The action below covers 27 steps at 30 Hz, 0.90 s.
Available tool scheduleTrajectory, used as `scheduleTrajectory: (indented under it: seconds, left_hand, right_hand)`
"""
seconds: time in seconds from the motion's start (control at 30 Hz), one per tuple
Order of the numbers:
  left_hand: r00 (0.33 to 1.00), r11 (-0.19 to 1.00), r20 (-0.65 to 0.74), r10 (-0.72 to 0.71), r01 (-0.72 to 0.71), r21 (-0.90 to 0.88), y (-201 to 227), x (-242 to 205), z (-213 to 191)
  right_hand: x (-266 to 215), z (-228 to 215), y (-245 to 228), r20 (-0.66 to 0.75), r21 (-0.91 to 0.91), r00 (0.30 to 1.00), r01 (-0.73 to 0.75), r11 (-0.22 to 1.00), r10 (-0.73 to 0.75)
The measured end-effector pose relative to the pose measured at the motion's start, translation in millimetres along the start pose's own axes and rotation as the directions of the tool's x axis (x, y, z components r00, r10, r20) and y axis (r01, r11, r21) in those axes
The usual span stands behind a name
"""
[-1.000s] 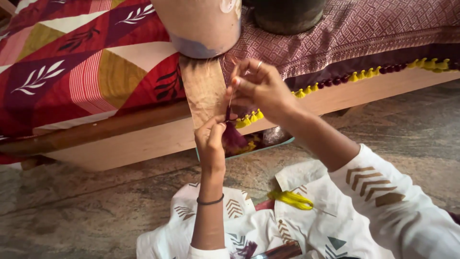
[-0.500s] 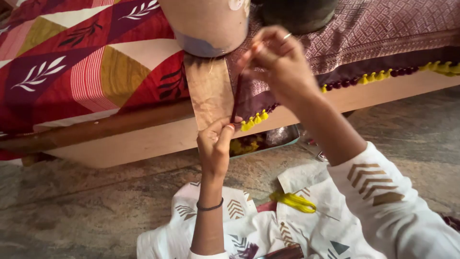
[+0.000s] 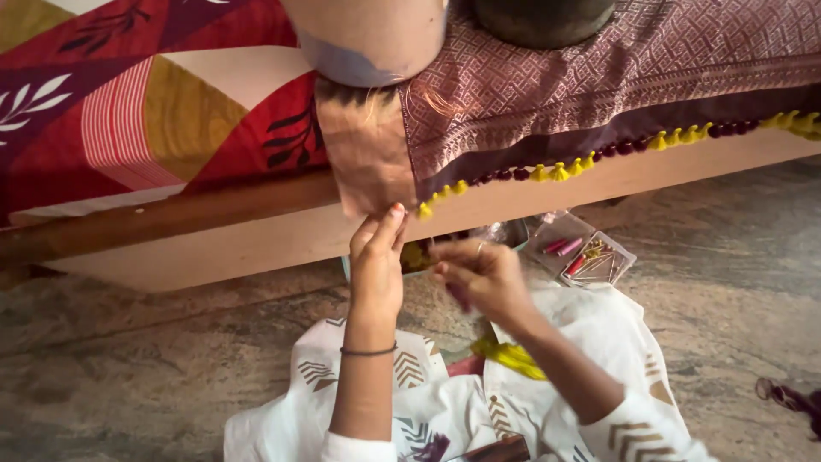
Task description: Sewing and trimming decorative yellow tassels onto a brown and tan fabric piece.
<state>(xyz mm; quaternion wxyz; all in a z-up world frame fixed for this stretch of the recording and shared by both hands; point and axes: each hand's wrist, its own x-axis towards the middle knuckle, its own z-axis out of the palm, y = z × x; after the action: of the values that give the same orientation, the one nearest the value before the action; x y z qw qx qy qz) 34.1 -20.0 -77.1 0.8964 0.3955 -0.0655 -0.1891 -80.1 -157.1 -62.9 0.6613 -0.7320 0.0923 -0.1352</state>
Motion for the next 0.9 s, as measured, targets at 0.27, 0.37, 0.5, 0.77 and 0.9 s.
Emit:
scheduleTrajectory:
  seconds: [0.27, 0.37, 0.5, 0.77, 0.9]
  left_hand:
    - [0.995, 0.975, -0.018, 0.098, -0.092, 0.204, 39.3, -36.7, 16.9]
    - [0.991, 0.957, -0.012, 0.131, -0.123, 0.262, 40.6, -38.5, 17.9]
    - [0.984, 0.952, 0.0, 0.176, -0.17, 0.255, 34.1, -39.3, 13.7]
    - [0.981, 0.938, -0.019, 0.191, -0.176, 0.298, 43.4, -44.5, 27.6]
    - [0.981, 0.94, -0.001, 0.196, -0.188, 0.284, 42.5, -44.6, 25.8]
  right_hand:
    - [9.0, 48.6, 9.0, -0.111, 0.424, 0.975, -0.128, 0.897, 0.191]
    - [10.1, 53.6, 0.5, -0.184, 0.442, 0.975, -0.029, 0.897, 0.122]
    - [7.7, 53.1, 7.3, -0.229, 0.377, 0.973, 0.073, 0.923, 0.017]
    - [7.0, 55.3, -11.5, -0.2, 0.44, 0.979, 0.045, 0.897, 0.049]
    - [6.1, 57.2, -13.3, -0.196, 0.445, 0.981, 0.088, 0.891, 0.001]
